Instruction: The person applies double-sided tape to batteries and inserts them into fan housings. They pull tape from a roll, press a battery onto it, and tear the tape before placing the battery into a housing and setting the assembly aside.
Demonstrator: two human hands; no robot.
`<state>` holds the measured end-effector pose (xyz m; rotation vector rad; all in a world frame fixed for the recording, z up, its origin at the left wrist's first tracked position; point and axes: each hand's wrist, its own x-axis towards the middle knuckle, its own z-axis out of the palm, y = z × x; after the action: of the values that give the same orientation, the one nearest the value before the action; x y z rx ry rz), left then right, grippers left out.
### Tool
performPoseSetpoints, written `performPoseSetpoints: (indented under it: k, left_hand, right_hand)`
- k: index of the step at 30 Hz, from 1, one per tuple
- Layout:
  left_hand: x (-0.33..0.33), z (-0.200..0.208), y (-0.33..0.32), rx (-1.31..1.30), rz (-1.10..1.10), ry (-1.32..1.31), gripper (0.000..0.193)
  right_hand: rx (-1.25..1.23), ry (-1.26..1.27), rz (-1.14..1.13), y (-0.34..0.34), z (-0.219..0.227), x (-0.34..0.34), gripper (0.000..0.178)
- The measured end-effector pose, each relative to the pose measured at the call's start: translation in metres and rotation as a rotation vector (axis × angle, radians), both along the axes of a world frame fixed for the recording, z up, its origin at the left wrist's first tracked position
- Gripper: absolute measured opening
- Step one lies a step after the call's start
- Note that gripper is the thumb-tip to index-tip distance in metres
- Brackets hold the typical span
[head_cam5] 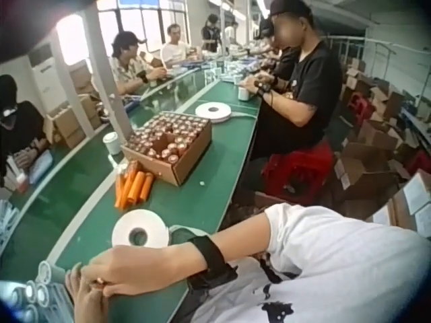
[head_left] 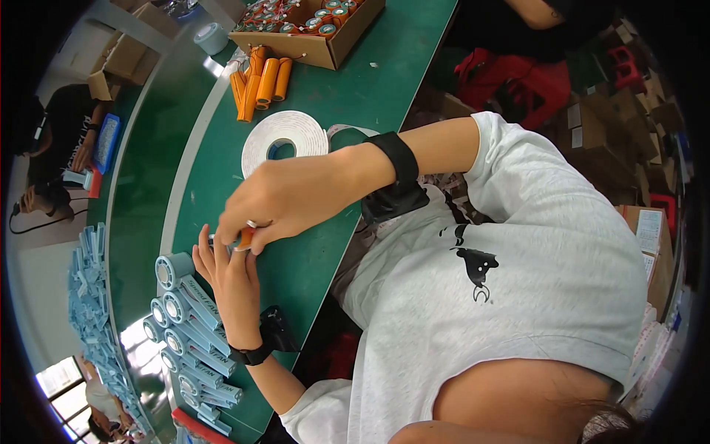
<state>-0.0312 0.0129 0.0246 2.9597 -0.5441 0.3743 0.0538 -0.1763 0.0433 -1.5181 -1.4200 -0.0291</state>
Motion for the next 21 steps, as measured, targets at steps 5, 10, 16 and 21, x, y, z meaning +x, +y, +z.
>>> performPoseSetpoints:
  k: [5,10,16,21]
  left_hand:
    - [0.001,0.001,0.007,-0.487,0.082,0.074,0.008]
    - [0.003,-0.005,0.007,-0.798,0.125,0.082,0.005]
    - [0.004,-0.005,0.008,-0.814,0.163,0.092,0.008]
    - [0.002,0.002,0.014,-0.868,0.039,0.089,0.026]
  right_hand:
    - [-0.162,-0.273,-0.108,-0.001,-0.020,0.000,0.016]
    - [-0.478,-0.294,-0.097,0.005,0.002,-0.002,0.006]
    - [-0.675,-0.314,-0.031,0.033,0.007,0.008,0.008]
    - [-0.930,-0.301,-0.010,0.051,0.015,0.014,0.013]
